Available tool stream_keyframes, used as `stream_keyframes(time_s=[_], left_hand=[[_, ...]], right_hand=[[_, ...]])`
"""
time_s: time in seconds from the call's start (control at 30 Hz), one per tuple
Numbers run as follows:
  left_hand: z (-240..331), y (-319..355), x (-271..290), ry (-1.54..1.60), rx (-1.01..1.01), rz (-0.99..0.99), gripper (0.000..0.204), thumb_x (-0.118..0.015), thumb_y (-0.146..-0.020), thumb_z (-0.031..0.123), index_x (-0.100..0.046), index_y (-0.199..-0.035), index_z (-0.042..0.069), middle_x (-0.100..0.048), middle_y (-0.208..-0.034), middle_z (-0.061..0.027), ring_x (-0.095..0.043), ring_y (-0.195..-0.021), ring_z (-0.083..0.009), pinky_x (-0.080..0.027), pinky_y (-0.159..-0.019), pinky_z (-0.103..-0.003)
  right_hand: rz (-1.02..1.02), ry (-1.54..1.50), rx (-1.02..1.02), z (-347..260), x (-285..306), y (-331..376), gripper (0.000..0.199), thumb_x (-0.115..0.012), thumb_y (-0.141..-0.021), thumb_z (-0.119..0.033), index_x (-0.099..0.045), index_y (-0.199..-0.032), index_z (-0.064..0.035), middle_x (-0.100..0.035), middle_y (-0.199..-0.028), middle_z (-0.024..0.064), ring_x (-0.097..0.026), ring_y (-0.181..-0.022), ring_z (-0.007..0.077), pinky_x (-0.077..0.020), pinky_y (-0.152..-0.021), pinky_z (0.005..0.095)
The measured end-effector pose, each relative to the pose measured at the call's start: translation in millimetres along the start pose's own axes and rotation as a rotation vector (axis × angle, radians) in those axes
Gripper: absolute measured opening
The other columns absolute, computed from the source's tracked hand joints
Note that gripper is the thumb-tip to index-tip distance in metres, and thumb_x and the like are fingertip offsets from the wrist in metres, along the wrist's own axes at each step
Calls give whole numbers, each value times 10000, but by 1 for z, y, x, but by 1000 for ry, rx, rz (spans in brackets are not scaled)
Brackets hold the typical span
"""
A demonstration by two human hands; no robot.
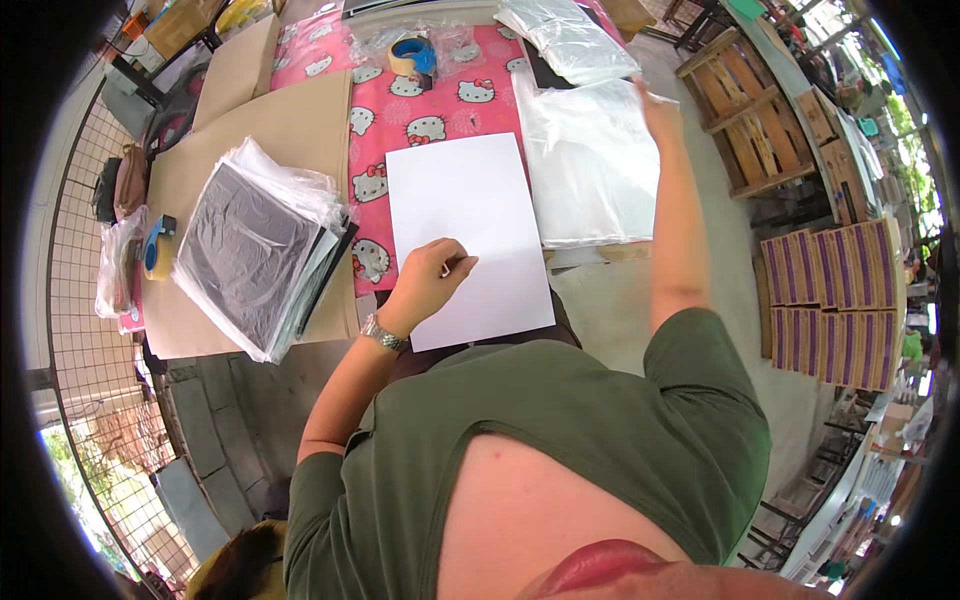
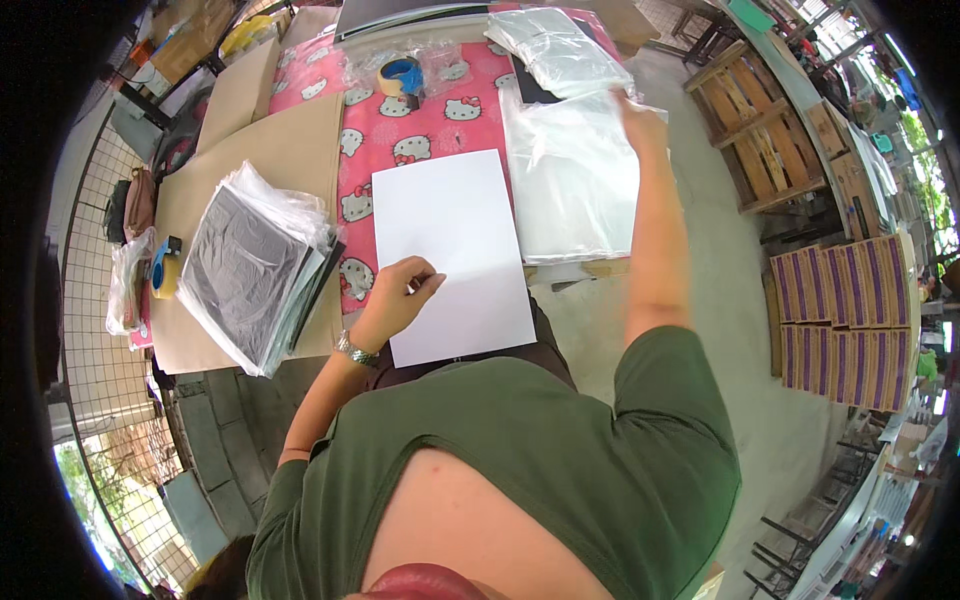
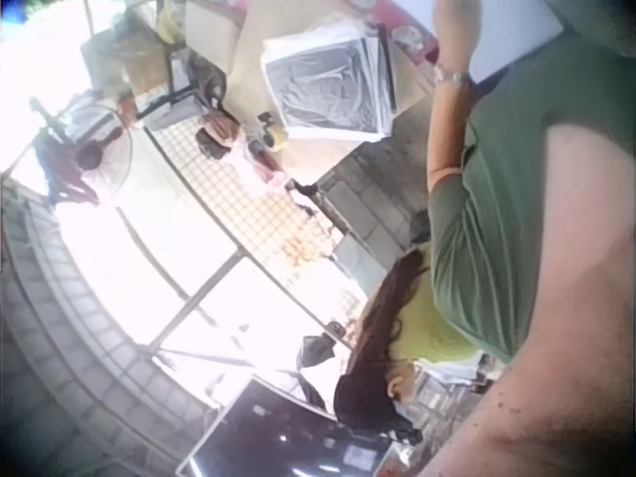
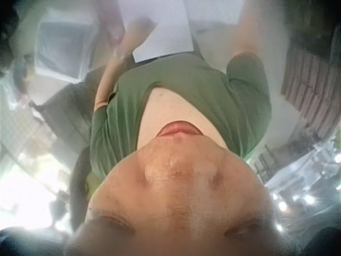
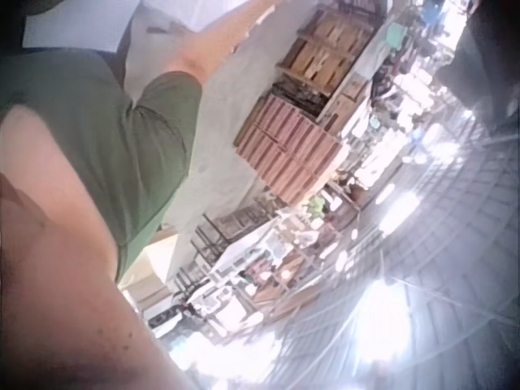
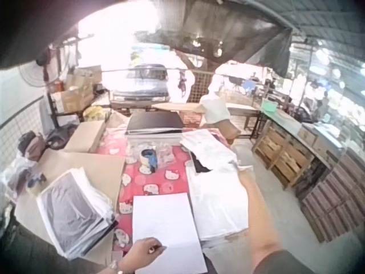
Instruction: The person places a black product and a white sheet into plastic bags one at a time, stacking the bagged items on a table.
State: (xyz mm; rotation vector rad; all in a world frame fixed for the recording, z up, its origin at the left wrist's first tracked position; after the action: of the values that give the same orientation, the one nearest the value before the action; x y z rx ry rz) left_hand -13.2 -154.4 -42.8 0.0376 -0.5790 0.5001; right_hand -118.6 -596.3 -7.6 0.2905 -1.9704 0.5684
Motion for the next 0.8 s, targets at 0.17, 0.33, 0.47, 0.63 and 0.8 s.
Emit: stream_keyframes(time_s=[0.17,0.33,0.47,0.63,0.8], left_hand=[[-23,11,6,46,163,45,154,-643,-802,117,-575,-750,-12,-567,-637,-73,-510,-537,-122,-426,-523,-275],[-3,1,26,-10,-45,183,129,-666,-760,85,-582,-825,13,-608,-814,-68,-557,-715,-177,-440,-633,-294],[66,-15,13,-118,-468,35,517,-715,-704,100,-508,-1177,78,-536,-1141,-105,-489,-1088,-256,-423,-888,-346],[71,-7,-5,172,-128,-351,459,-725,-706,93,-556,-1129,46,-571,-888,-69,-524,-846,-161,-433,-761,-300],[58,8,13,376,-52,-496,143,-685,-737,53,-568,-797,-1,-524,-723,-15,-449,-677,-91,-389,-648,-263]], right_hand=[[266,-37,-40,22,-29,-9,384,-562,-816,-336,-642,-872,35,-634,-799,228,-626,-781,349,-485,-707,428],[23,-438,585,-74,-59,122,160,-538,-820,-106,-675,-884,-53,-650,-853,148,-626,-804,283,-479,-747,356],[-820,-440,702,-148,-52,267,118,-613,-766,-113,-676,-860,-80,-621,-773,170,-600,-747,314,-475,-714,375],[-803,-667,700,-173,35,296,118,-636,-767,-99,-619,-846,-13,-609,-691,94,-562,-629,191,-440,-597,322],[-1087,-965,372,-176,53,280,126,-633,-825,-128,-598,-788,-13,-527,-622,-27,-413,-592,27,-349,-520,207]])
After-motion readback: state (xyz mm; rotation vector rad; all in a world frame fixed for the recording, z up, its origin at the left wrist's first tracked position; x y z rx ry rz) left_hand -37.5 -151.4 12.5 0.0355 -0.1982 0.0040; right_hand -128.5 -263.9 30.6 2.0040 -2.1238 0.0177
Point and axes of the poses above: each hand's wrist, its own y-axis away from the middle knuckle, its own x-axis out of the back of the hand, z = x × y, the point moved 7 cm from there along -y, towards the middle knuckle
